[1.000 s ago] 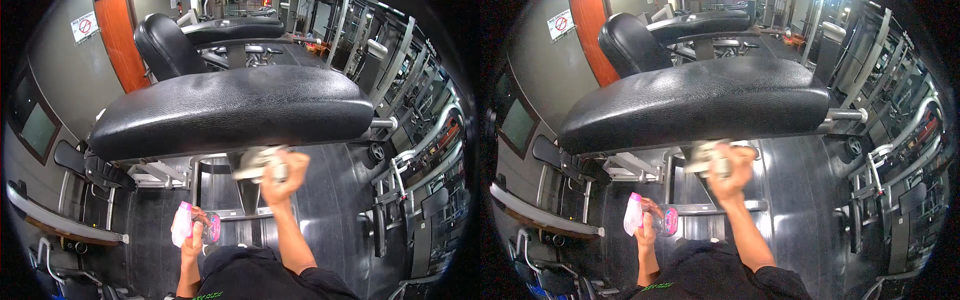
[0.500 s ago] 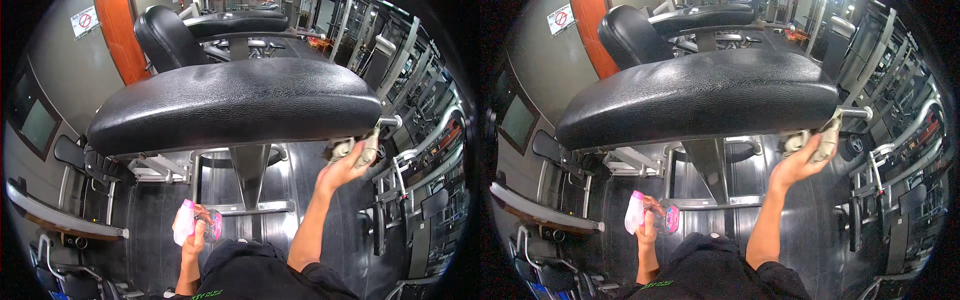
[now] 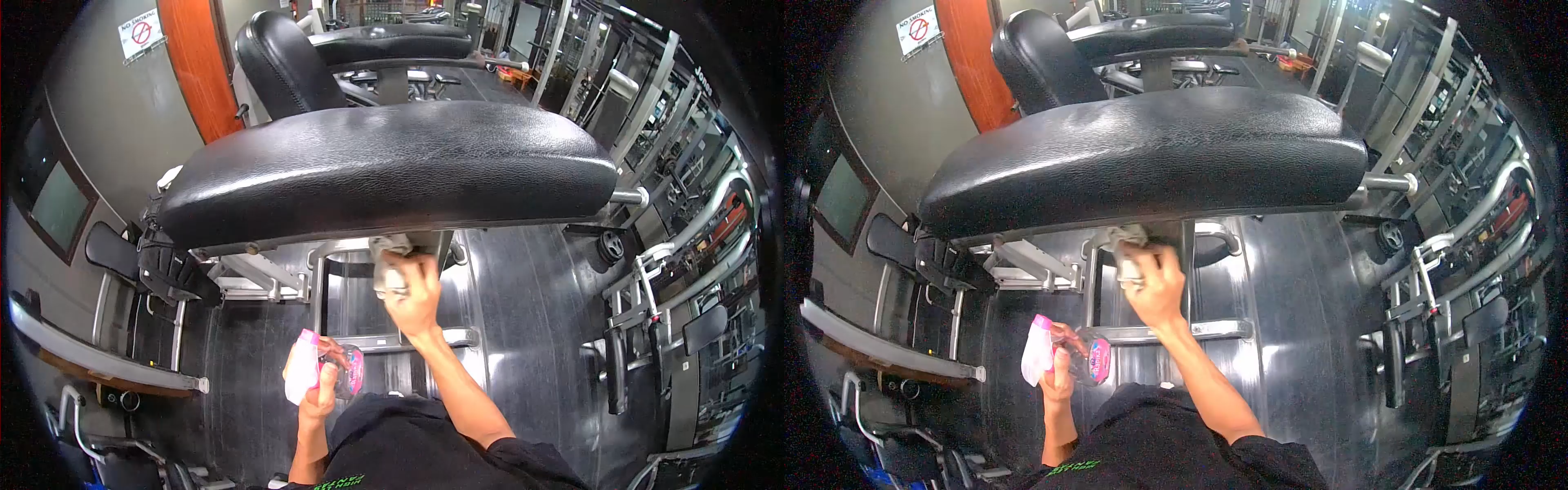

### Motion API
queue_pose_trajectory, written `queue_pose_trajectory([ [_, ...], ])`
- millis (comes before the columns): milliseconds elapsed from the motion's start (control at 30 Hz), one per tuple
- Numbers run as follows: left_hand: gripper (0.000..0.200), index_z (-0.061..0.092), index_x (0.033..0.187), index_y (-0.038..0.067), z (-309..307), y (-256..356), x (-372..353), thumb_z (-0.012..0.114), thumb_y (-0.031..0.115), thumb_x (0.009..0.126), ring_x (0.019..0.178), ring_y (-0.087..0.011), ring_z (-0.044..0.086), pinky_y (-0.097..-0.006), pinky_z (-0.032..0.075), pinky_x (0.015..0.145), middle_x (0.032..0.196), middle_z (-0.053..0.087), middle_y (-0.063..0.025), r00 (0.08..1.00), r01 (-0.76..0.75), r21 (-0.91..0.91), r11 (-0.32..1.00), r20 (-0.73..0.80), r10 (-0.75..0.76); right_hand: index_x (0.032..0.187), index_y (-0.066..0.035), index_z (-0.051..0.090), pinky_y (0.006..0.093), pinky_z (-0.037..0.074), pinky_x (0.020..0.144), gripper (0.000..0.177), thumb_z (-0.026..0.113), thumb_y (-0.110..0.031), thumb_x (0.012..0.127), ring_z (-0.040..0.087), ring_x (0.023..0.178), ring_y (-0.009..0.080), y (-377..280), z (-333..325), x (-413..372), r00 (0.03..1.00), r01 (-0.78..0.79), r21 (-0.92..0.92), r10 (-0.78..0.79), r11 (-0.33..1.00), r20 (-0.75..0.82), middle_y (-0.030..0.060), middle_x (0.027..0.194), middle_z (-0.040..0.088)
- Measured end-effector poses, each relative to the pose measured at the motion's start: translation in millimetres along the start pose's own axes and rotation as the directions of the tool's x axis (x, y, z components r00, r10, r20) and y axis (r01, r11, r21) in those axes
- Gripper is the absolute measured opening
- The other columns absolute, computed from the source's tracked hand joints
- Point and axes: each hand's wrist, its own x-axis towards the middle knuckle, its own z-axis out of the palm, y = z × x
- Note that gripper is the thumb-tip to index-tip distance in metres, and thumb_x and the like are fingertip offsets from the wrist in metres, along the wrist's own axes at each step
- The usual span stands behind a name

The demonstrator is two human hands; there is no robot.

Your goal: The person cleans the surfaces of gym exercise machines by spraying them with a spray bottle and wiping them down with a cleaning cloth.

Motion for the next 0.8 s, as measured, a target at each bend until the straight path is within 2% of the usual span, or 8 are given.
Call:
queue_pose_trajectory([
  [33, 0.027, 0.051, 0.100, -0.003, -3.2, 1.9, -0.9, 0.062, 0.017, 0.086, 0.065, -0.0201, 0.058, -0.0315, 0.051, 0.057, 0.088, 0.056, -0.0164, 1.000, -0.003, -0.001, 1.000, -0.008, 0.003, 0.102, -0.016, 0.063, 0.0388, 0.046, 0.062, 0.042, 0.069, -0.005, 0.062, 0.053, 0.077, 0.0276, 2.5, -3.9, -0.1, 0.997, -0.042, 0.072, 0.047, 0.997, -0.068, 0.0088, 0.086, 0.051],
  [100, 0.027, 0.051, 0.100, -0.003, -8.9, 5.0, -1.2, 0.062, 0.016, 0.086, 0.066, -0.0200, 0.059, -0.0319, 0.051, 0.058, 0.088, 0.056, -0.0162, 1.000, -0.016, 0.017, 1.000, -0.011, 0.016, 0.106, -0.009, 0.057, 0.0412, 0.040, 0.080, 0.042, 0.068, -0.002, 0.066, 0.048, 0.088, 0.0300, 8.6, -12.3, 6.7, 0.967, 0.021, 0.050, -0.007, 0.999, -0.255, 0.0115, 0.096, 0.051],
  [167, 0.026, 0.051, 0.101, -0.003, -11.4, 9.5, -1.7, 0.062, 0.016, 0.086, 0.066, -0.0199, 0.058, -0.0318, 0.051, 0.058, 0.089, 0.056, -0.0163, 1.000, -0.017, 0.019, 1.000, -0.014, 0.017, 0.107, -0.009, 0.055, 0.0421, 0.039, 0.081, 0.045, 0.067, 0.000, 0.065, 0.047, 0.088, 0.0309, 14.6, -11.1, 15.7, 0.903, -0.057, 0.018, 0.060, 0.998, -0.426, 0.0134, 0.098, 0.050],
  [300, 0.024, 0.051, 0.101, -0.003, -18.6, 16.8, -3.5, 0.061, 0.014, 0.087, 0.067, -0.0196, 0.058, -0.0316, 0.051, 0.059, 0.088, 0.057, -0.0161, 1.000, 0.002, 0.016, 1.000, 0.006, -0.002, 0.104, -0.004, 0.055, 0.0424, 0.038, 0.083, 0.035, 0.061, 0.004, 0.070, 0.045, 0.096, 0.0312, 39.2, -3.2, -9.3, 0.960, 0.031, -0.082, -0.052, 0.996, -0.275, 0.0132, 0.099, 0.052],
  [367, 0.024, 0.051, 0.101, -0.003, -21.5, 18.2, -4.5, 0.061, 0.014, 0.087, 0.066, -0.0195, 0.058, -0.0312, 0.050, 0.059, 0.088, 0.057, -0.0159, 1.000, -0.009, 0.009, 1.000, 0.013, 0.009, 0.109, -0.009, 0.055, 0.0419, 0.040, 0.084, 0.048, 0.064, 0.005, 0.064, 0.047, 0.097, 0.0320, 48.9, -1.3, -37.6, 0.990, 0.007, -0.121, -0.024, 0.993, -0.139, 0.0153, 0.100, 0.050],
  [567, 0.025, 0.051, 0.101, -0.004, -36.2, 22.7, -14.1, 0.061, 0.015, 0.087, 0.065, -0.0192, 0.059, -0.0307, 0.050, 0.058, 0.086, 0.057, -0.0154, 1.000, 0.002, 0.041, 0.999, 0.016, -0.003, 0.112, -0.006, 0.056, 0.0425, 0.040, 0.088, 0.042, 0.060, 0.008, 0.072, 0.049, 0.101, 0.0346, 46.8, -6.7, -55.3, 0.980, -0.164, -0.071, 0.155, 0.984, -0.127, 0.0153, 0.108, 0.053],
  [733, 0.025, 0.051, 0.101, -0.004, -44.9, 28.0, -17.6, 0.060, 0.015, 0.087, 0.065, -0.0193, 0.059, -0.0310, 0.050, 0.058, 0.087, 0.057, -0.0155, 0.999, -0.011, 0.040, 0.999, 0.031, 0.009, 0.111, -0.003, 0.054, 0.0430, 0.038, 0.090, 0.040, 0.057, 0.009, 0.073, 0.046, 0.107, 0.0351, 15.2, -15.1, 22.1, 0.894, -0.053, -0.037, 0.031, 0.998, -0.447, 0.0171, 0.108, 0.052],
  [800, 0.025, 0.051, 0.102, -0.004, -46.7, 28.0, -19.7, 0.060, 0.013, 0.087, 0.065, -0.0191, 0.059, -0.0307, 0.050, 0.058, 0.087, 0.057, -0.0155, 1.000, -0.007, 0.002, 1.000, 0.014, 0.006, 0.113, -0.004, 0.053, 0.0457, 0.036, 0.093, 0.041, 0.056, 0.010, 0.074, 0.045, 0.109, 0.0374, 15.4, -9.1, 25.7, 0.891, -0.048, -0.067, 0.013, 0.997, -0.454, 0.0194, 0.115, 0.047],
])
